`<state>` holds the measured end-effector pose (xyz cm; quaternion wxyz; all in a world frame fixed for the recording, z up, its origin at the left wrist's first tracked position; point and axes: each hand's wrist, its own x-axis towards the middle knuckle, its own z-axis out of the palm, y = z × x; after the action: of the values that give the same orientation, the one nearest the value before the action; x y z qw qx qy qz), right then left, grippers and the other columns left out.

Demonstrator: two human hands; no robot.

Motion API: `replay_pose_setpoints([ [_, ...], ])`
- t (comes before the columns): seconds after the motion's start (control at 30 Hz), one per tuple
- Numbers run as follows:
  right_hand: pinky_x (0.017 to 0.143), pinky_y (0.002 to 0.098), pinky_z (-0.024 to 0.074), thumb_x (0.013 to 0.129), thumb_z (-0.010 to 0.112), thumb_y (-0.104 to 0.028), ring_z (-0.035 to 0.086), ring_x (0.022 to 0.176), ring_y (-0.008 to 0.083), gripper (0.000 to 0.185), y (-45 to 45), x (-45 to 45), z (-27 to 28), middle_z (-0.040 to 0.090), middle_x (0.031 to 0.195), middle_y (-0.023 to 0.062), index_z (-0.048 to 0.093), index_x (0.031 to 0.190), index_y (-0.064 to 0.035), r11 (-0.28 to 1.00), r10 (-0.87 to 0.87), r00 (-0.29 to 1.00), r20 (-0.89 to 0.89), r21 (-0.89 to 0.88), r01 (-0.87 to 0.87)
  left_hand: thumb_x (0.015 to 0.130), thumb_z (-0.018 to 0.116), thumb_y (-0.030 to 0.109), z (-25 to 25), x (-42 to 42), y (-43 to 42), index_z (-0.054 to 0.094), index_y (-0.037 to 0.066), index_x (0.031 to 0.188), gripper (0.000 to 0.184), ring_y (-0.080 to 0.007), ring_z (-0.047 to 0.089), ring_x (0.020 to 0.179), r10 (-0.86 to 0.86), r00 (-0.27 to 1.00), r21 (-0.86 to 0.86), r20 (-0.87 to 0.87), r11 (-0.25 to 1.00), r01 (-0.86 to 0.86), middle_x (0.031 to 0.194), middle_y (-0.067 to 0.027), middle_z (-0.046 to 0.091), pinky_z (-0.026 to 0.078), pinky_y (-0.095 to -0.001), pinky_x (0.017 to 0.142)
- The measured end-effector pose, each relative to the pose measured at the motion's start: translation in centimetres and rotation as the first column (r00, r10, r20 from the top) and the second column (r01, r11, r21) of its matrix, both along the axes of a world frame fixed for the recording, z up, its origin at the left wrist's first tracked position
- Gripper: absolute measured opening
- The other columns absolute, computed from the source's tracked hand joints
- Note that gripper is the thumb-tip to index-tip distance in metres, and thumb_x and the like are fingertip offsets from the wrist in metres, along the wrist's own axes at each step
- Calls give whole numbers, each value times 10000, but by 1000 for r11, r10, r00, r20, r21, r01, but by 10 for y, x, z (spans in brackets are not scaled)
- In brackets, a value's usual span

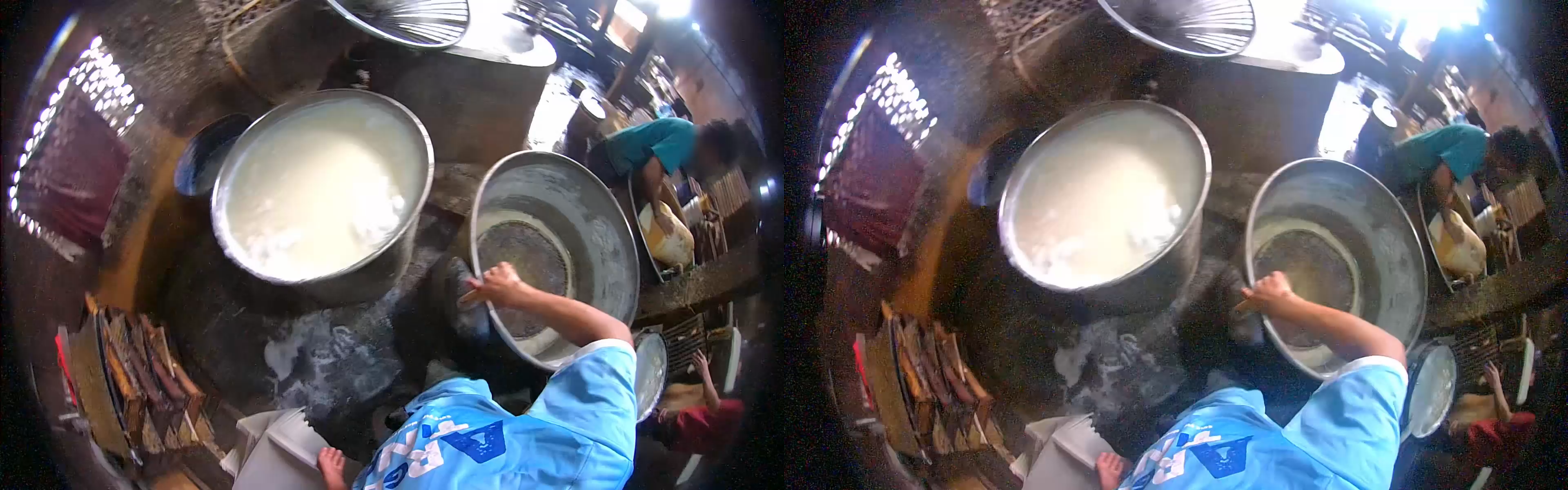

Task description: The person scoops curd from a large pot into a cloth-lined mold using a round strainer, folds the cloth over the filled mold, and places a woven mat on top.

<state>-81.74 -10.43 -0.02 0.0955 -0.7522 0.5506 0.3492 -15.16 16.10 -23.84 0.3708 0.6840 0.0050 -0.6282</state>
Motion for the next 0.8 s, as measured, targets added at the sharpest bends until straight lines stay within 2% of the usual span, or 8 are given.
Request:
replay_pose_setpoints([
  [0.1, 558, 344, 445, 909, 391, -332, 626, 690, 202, 359, -1, -4, -9, 616, 780, 40, 456, 1246, -225, 1000, -30, 995, 92, -6, 31, 822, 474, 396, 39, -55, -73, 408, 133, 1246, 504, -292, 524, 1022, -6, 979, 66, 202, 998, -7, 1166, -76, 519, 367, -460, 884],
  [0.23, 466, 330, 401, 875, 434, -387, 620, 582, 171, 295, 4, -8, -54, 601, 601, -1, 628, 804, -178, 954, 72, 957, 280, -298, 15, 797, 570, 364, 105, -132, -167, 498, 138, 1125, 404, -230, 563, 857, -196, 962, -142, 189, 964, 224, 986, -53, 570, 410, -394, 730],
  [0.37, 475, 374, 431, 735, 614, -261, 612, 601, 194, 105, 16, -10, -42, 607, 656, 32, 617, 752, -157, 887, 111, 872, 477, -443, 129, 853, 522, 336, 138, -215, -250, 503, 96, 1154, 385, -190, 595, 813, -401, 852, -234, 338, 841, 488, 988, -73, 599, 441, -319, 663],
  [0.47, 564, 381, 499, 661, 664, -156, 634, 699, 242, 467, 54, -37, 64, 617, 717, 66, 527, 1099, -240, 894, -162, 771, 615, -239, 378, 868, 497, 290, 130, -261, -286, 497, 75, 1160, 363, -200, 600, 812, -549, 765, -204, 335, 751, 628, 1012, -88, 595, 453, -319, 667],
  [0.57, 680, 414, 493, 659, 624, -126, 622, 766, 297, 482, 101, -90, 84, 635, 828, 99, 519, 1124, -198, 729, -291, 322, 901, -9, 685, 862, 502, 283, 100, -282, -281, 494, 72, 1149, 356, -195, 603, 783, -581, 765, -224, 279, 735, 640, 984, -85, 596, 461, -308, 627],
  [0.67, 727, 412, 489, 700, 607, -129, 607, 835, 328, 430, 133, -139, 68, 612, 934, 171, 486, 1108, -68, 548, -30, 260, 965, -202, 812, 847, 513, 266, 106, -330, -254, 466, 72, 1157, 369, -199, 605, 770, -599, 778, -226, 189, 745, 628, 940, -79, 593, 474, -317, 607],
  [0.77, 693, 379, 479, 673, 634, -92, 611, 791, 334, 366, 159, -178, -30, 604, 862, 192, 530, 1017, -24, 302, -157, 206, 966, -151, 941, 848, 516, 275, 92, -365, -222, 465, 83, 1156, 367, -225, 608, 778, -590, 799, -155, 121, 784, 602, 946, -86, 598, 480, -337, 631],
  [0.8, 692, 390, 477, 699, 653, -145, 606, 782, 361, 315, 169, -179, -45, 596, 845, 222, 530, 945, 9, 251, -255, 26, 967, 40, 967, 848, 511, 270, 88, -375, -211, 470, 88, 1146, 351, -233, 607, 782, -574, 813, -113, 100, 805, 582, 940, -86, 596, 481, -353, 642],
])
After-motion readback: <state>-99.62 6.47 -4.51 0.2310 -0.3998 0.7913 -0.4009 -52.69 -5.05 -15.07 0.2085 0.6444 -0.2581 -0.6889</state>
